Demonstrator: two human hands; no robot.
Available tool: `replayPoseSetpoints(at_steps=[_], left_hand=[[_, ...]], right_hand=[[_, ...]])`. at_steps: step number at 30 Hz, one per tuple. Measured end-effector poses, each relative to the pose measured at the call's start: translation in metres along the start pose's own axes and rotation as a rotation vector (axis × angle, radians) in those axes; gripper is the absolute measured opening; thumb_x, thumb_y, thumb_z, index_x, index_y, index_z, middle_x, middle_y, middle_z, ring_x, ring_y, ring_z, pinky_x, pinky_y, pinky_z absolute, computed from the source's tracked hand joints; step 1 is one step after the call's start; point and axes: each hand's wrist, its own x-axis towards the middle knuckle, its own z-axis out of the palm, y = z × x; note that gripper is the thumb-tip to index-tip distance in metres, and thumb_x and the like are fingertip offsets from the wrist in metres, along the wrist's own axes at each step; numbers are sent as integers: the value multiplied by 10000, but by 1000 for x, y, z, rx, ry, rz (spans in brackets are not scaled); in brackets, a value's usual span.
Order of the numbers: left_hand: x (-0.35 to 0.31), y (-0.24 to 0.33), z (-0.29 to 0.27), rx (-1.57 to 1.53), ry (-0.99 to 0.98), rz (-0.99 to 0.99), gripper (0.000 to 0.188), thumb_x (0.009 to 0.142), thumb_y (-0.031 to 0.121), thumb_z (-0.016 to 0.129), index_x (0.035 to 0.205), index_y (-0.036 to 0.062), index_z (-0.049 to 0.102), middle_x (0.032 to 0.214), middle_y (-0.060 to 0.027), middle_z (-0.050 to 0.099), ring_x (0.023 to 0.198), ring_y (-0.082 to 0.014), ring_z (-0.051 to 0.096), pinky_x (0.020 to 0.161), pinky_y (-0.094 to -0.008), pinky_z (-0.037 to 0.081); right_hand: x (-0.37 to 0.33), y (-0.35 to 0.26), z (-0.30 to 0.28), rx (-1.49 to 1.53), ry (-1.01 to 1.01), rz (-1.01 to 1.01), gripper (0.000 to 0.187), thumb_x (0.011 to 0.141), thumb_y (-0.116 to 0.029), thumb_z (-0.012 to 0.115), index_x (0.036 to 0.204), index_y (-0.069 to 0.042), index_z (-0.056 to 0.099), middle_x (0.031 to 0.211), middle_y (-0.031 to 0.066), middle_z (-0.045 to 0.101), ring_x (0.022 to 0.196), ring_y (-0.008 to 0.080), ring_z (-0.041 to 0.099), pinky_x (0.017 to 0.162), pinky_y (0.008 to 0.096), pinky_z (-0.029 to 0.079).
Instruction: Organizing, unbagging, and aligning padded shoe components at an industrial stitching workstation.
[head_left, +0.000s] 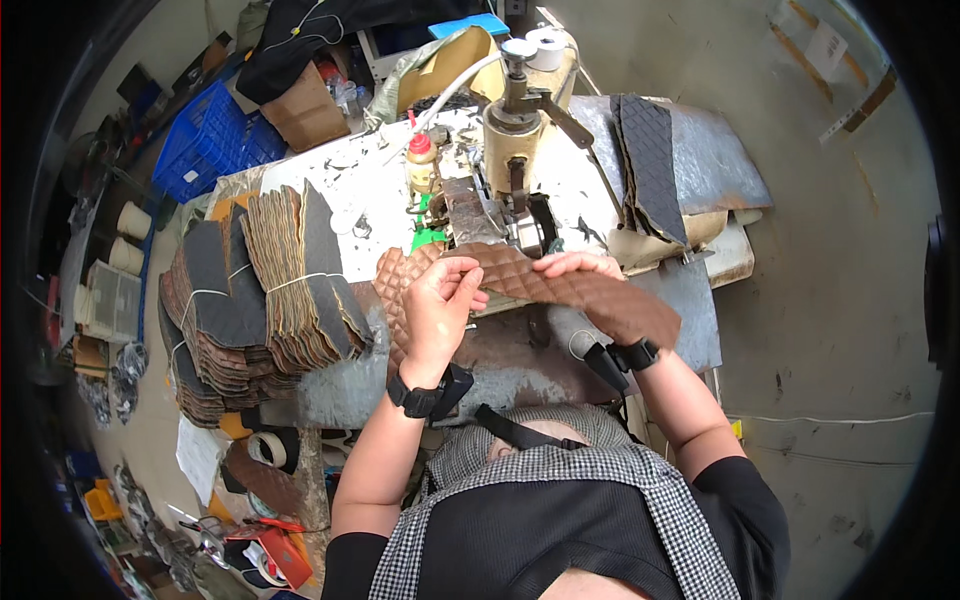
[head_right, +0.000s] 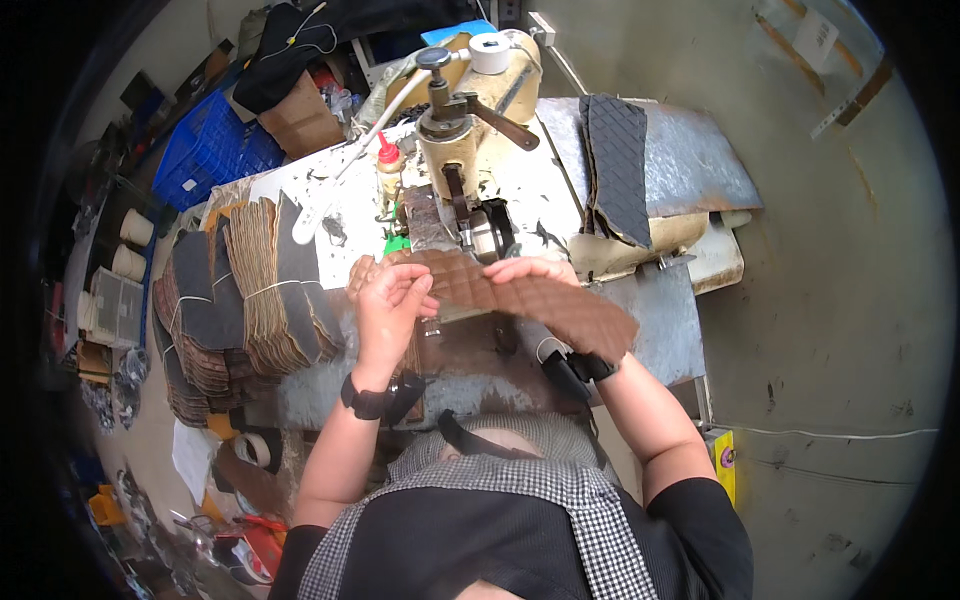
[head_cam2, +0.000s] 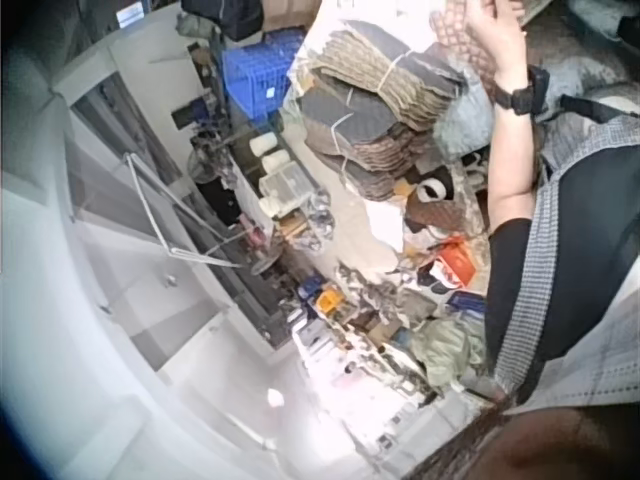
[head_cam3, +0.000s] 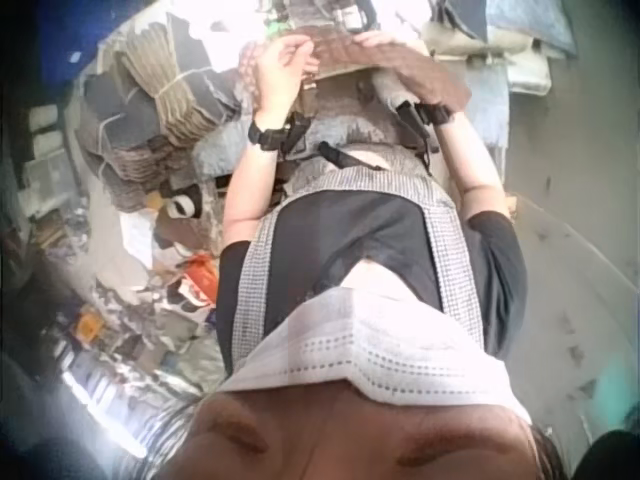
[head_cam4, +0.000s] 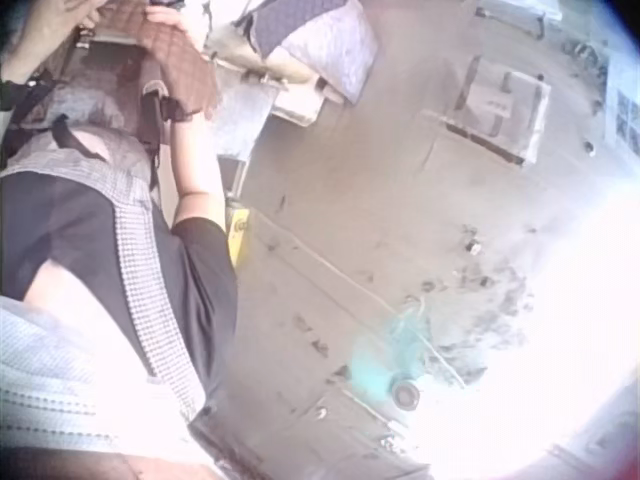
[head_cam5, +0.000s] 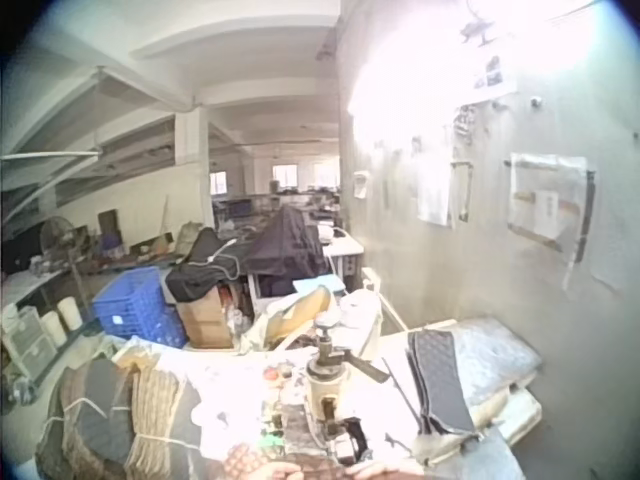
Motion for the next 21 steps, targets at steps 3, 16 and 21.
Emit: replayPoseSetpoints(at_steps=[3,16,21], left_hand=[[4,-8,8,-17,-34,18,201,904,60,612,1060,-65,595,863,-101,653,695,-148,652,613,-247,551],[-21,70,18,113,-480,410,180,868,11,600,1043,-5,637,1013,-96,645,927,-165,606,801,-298,498],[-87,152,23,-680,-894,319,23,790,-8,636,779,-11,656,827,-93,624,762,-240,607,657,-326,494]], right_hand=[[2,6,-5,111,180,66,165,920,-106,542,963,-4,665,1069,127,667,1042,197,605,952,341,455],[-23,-85,-13,-374,488,-144,215,795,-18,582,977,22,688,982,120,670,866,198,644,806,296,504],[20,-128,-105,-491,704,77,291,850,-157,660,616,-83,503,545,-13,501,494,58,471,470,223,322]])
